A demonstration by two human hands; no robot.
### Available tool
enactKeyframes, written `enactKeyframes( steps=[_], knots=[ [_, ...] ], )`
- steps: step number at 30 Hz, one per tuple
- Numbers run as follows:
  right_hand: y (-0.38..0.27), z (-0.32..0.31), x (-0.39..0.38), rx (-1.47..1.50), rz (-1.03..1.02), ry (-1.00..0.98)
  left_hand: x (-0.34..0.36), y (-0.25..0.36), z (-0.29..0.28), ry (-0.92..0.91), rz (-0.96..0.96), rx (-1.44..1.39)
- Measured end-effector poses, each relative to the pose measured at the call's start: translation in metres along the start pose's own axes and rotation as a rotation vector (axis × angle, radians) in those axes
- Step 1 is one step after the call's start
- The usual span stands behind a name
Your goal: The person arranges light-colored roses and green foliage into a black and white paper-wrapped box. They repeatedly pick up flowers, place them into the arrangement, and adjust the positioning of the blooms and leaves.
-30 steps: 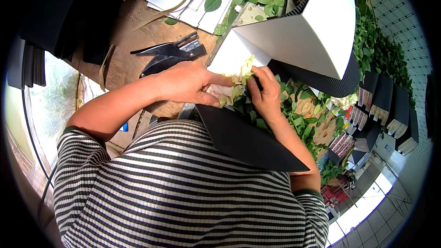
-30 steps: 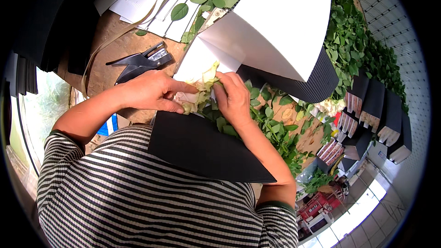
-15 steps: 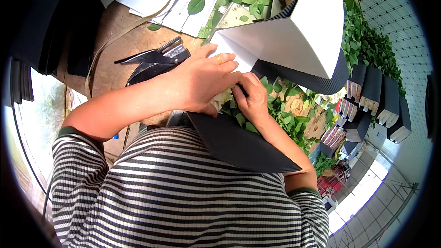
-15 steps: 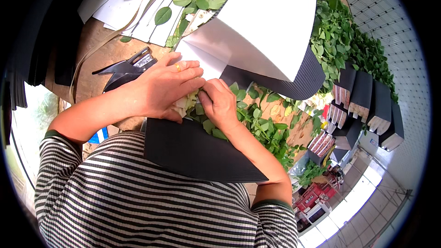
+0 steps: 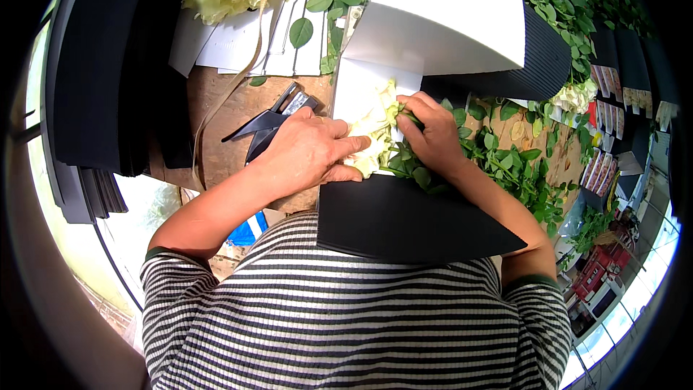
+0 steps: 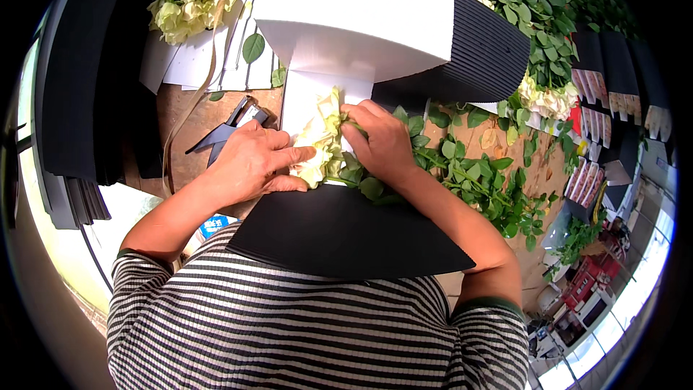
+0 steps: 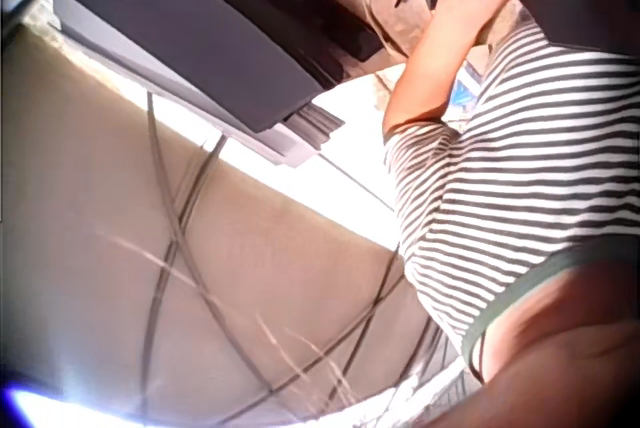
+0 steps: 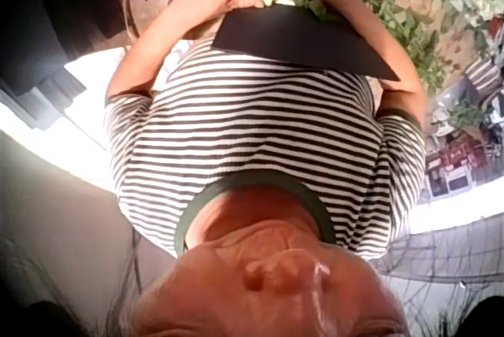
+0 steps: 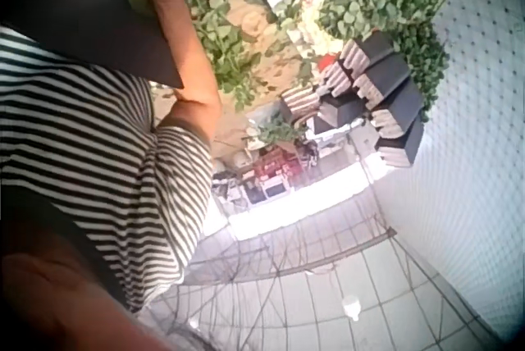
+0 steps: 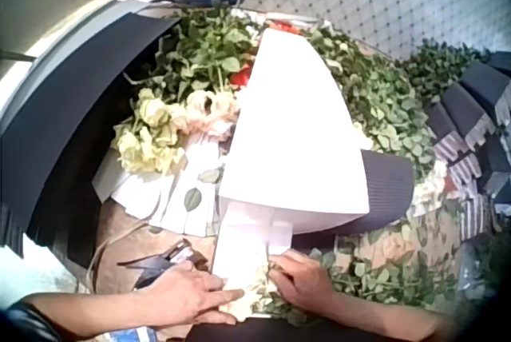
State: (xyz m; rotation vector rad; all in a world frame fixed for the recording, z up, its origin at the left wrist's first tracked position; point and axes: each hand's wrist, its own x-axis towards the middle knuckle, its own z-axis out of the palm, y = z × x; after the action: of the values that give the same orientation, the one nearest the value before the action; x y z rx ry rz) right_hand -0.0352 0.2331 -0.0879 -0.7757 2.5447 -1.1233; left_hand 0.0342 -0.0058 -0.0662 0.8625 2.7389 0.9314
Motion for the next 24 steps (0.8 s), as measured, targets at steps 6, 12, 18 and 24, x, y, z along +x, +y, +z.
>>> enactKeyframes(
  steps=[6, 12, 18, 24],
  knots=[
    [-0.002, 0.007, -0.003, -0.071, -0.163, -0.064, -0.007, 0.001, 0.002, -0.058, -0.091, -0.111],
    [0.001, 0.005, -0.007, -0.115, -0.220, -0.084, 0.010, -0.001, -0.024, 0.064, -0.007, -0.077],
    [-0.013, -0.023, -0.005, -0.246, -0.185, -0.237, 0.040, 0.007, -0.015, -0.197, 0.011, 0.058],
    [-0.053, -0.211, 0.054, 0.942, -0.696, -0.279, 0.036, 0.009, -0.018, -0.177, -0.029, 0.050]
  ],
)
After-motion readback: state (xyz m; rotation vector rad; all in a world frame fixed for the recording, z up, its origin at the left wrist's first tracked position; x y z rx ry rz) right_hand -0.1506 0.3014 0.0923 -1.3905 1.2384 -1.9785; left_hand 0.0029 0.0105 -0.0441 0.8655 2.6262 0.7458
